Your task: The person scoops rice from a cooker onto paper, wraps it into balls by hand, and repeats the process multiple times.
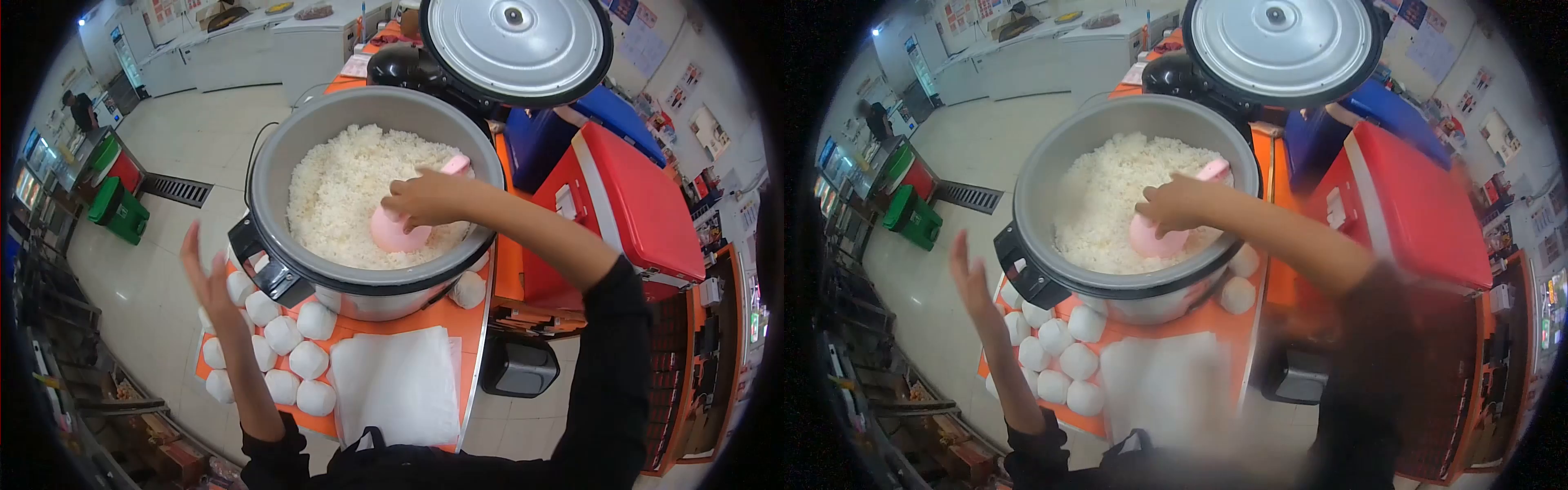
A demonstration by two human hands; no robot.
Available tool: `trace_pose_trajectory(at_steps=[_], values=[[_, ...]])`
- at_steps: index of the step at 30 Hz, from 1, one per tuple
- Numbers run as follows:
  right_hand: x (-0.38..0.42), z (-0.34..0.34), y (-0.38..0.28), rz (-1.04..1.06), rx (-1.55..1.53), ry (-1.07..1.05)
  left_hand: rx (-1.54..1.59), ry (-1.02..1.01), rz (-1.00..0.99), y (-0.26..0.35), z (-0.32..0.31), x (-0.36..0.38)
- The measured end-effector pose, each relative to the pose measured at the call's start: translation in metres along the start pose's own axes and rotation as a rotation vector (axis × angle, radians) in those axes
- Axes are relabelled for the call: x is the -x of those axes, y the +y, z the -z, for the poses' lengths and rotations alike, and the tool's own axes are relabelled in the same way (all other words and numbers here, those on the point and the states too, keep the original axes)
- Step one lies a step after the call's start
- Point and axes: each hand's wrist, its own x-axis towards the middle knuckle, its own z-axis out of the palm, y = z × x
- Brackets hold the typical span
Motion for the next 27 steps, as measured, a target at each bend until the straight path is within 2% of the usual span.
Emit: trace_pose_trajectory(at_steps=[2, 3, 5, 7, 8, 10, 12, 13, 15, 17, 19, 20, 21, 23, 24, 25, 27], values=[[-0.014, 0.004, -0.002, 0.047, -0.055, -0.25, 0.257, -0.027, 0.221, -0.004, -0.024, -0.016], [-0.023, 0.012, -0.001, 0.043, -0.038, -0.256, 0.141, -0.08, 0.199, -0.025, -0.029, -0.02], [-0.041, 0.033, 0.009, -0.16, 0.054, -0.182, 0.099, -0.043, 0.156, -0.021, -0.042, -0.015], [-0.059, 0.052, 0.033, -0.429, 0.122, -0.114, 0.22, 0.024, 0.219, -0.013, -0.045, -0.011], [-0.065, 0.056, 0.048, -0.398, 0.221, -0.079, 0.33, 0.086, 0.264, -0.011, -0.045, -0.01], [-0.068, 0.051, 0.066, -0.361, 0.34, -0.041, 0.308, 0.101, 0.267, -0.013, -0.044, -0.008], [-0.073, 0.044, 0.075, -0.507, 0.361, -0.155, 0.325, 0.127, 0.306, -0.017, -0.045, -0.009], [-0.073, 0.022, 0.1, -0.504, 0.369, -0.153, 0.33, 0.134, 0.303, -0.018, -0.045, -0.009], [-0.074, -0.024, 0.156, -0.366, 0.205, 0.006, 0.371, 0.151, 0.311, -0.019, -0.046, -0.008], [-0.078, 0.002, 0.104, -0.38, 0.26, 0.0, 0.357, 0.154, 0.322, -0.018, -0.046, -0.007], [-0.085, -0.006, 0.094, -0.528, 0.906, 0.027, 0.313, 0.186, 0.393, -0.017, -0.047, -0.007], [-0.089, -0.026, 0.101, -0.536, 0.943, 0.039, 0.314, 0.19, 0.394, -0.017, -0.047, -0.008], [-0.093, -0.028, 0.102, -0.532, 0.942, 0.041, 0.295, 0.177, 0.368, -0.017, -0.047, -0.008], [-0.097, -0.034, 0.101, -0.591, 0.978, -0.207, 0.268, 0.151, 0.349, -0.019, -0.045, -0.007], [-0.097, -0.024, 0.104, -0.487, 0.912, -0.288, 0.286, 0.149, 0.347, -0.02, -0.045, -0.008], [-0.092, -0.014, 0.098, -0.486, 0.907, -0.288, 0.301, 0.141, 0.343, -0.019, -0.043, -0.008], [-0.076, 0.011, 0.093, -0.248, 0.607, -0.262, 0.299, 0.155, 0.33, -0.011, -0.043, -0.009]])
